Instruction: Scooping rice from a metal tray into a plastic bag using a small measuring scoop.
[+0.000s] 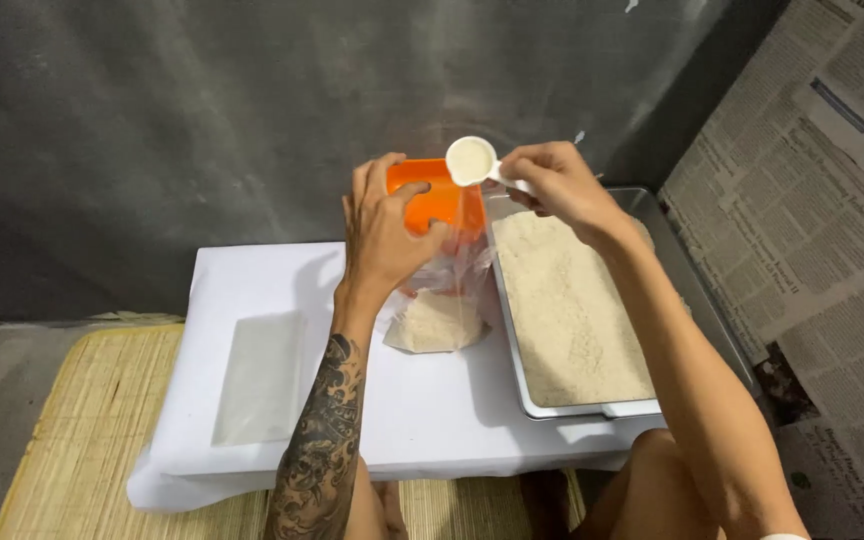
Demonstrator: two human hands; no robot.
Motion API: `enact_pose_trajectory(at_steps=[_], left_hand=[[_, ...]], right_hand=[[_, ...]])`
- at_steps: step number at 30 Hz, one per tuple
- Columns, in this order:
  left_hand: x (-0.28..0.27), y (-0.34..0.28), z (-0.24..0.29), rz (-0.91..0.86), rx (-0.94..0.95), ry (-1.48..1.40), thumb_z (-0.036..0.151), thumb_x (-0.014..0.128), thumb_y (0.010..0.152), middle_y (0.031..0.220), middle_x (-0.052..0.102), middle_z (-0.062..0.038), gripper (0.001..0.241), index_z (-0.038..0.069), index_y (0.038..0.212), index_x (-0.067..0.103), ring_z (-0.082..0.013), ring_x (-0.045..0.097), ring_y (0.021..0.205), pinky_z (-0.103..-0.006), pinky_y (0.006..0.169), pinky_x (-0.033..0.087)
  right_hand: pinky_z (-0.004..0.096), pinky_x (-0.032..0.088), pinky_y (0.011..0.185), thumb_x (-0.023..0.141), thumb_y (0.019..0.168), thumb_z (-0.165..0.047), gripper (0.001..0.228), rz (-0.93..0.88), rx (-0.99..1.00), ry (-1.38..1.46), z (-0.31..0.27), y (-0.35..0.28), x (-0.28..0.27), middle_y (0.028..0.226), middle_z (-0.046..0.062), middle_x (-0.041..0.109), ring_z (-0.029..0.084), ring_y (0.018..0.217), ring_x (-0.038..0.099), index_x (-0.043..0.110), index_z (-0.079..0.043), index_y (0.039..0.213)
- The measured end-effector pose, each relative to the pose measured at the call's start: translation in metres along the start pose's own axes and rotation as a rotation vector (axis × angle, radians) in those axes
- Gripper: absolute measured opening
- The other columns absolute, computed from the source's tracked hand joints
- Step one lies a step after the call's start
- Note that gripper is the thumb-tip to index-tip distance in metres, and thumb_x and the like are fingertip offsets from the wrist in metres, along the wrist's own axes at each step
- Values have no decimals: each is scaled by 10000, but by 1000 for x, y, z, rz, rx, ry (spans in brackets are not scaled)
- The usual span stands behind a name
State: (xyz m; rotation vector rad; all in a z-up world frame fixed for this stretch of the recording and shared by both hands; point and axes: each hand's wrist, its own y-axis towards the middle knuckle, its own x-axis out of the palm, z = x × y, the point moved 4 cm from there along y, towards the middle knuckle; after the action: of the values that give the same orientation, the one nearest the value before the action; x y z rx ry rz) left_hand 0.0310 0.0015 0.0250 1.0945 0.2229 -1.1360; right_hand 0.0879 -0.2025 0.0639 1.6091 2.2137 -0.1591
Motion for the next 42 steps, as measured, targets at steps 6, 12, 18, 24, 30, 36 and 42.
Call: enact_pose_trajectory(at_steps=[6, 12, 18, 24, 30, 36, 42], left_hand=[[-7, -4, -1, -21, 24, -41, 317, 745, 721, 1385, 470, -182, 578, -10, 1196, 698, -386, 378, 1353, -631, 1009, 402], [-2, -3, -13, 8, 20, 2, 346, 765, 688, 1372, 484, -147, 582, 52, 1188, 709, -366, 401, 1343, -616, 975, 434], [-2, -3, -14, 7, 4, 11, 355, 762, 664, 1377, 489, -135, 609, 68, 1199, 706, -352, 413, 1341, -610, 957, 444], [-3, -3, -15, 27, 16, 19, 347, 757, 677, 1362, 509, -145, 601, 73, 1209, 706, -361, 443, 1327, -611, 945, 453], [-7, -5, -13, -6, -10, -6, 340, 768, 681, 1367, 515, -155, 622, 76, 1239, 694, -382, 460, 1321, -613, 955, 447], [-14, -7, -1, 79, 91, 5, 251, 759, 782, 1311, 554, -150, 515, 53, 1250, 679, -367, 568, 1197, -541, 876, 469], [-19, -7, 29, 415, 362, -63, 114, 692, 911, 1276, 601, -102, 390, 60, 1295, 649, -305, 604, 1197, -409, 979, 459]], right_hand=[[242, 357, 426, 542, 906, -123, 239, -41, -139, -160, 1, 10, 18, 523, 43, 486, 111, 475, 401, 762, -45, 859], [490, 560, 636, 603, 925, -189, 264, 83, -295, -711, -11, -4, 26, 761, 184, 733, 415, 684, 722, 774, -17, 1030], [493, 572, 614, 546, 965, -306, 251, 184, -447, -1149, 8, -6, 48, 682, 125, 702, 399, 643, 731, 729, -144, 1021], [386, 579, 564, 584, 899, -204, 76, 287, -717, -1248, 11, -11, 60, 725, 67, 699, 284, 719, 735, 651, -169, 889], [345, 580, 608, 625, 928, -168, 56, 333, -822, -1283, 14, -15, 63, 776, 87, 712, 265, 795, 748, 636, -158, 874], [310, 555, 644, 652, 926, -170, 8, 339, -856, -1227, 0, -28, 50, 770, 60, 710, 248, 793, 737, 656, -165, 923], [423, 558, 657, 603, 1001, -113, 124, 372, -613, -617, 0, -47, -12, 807, 141, 727, 361, 793, 721, 660, -50, 1092]])
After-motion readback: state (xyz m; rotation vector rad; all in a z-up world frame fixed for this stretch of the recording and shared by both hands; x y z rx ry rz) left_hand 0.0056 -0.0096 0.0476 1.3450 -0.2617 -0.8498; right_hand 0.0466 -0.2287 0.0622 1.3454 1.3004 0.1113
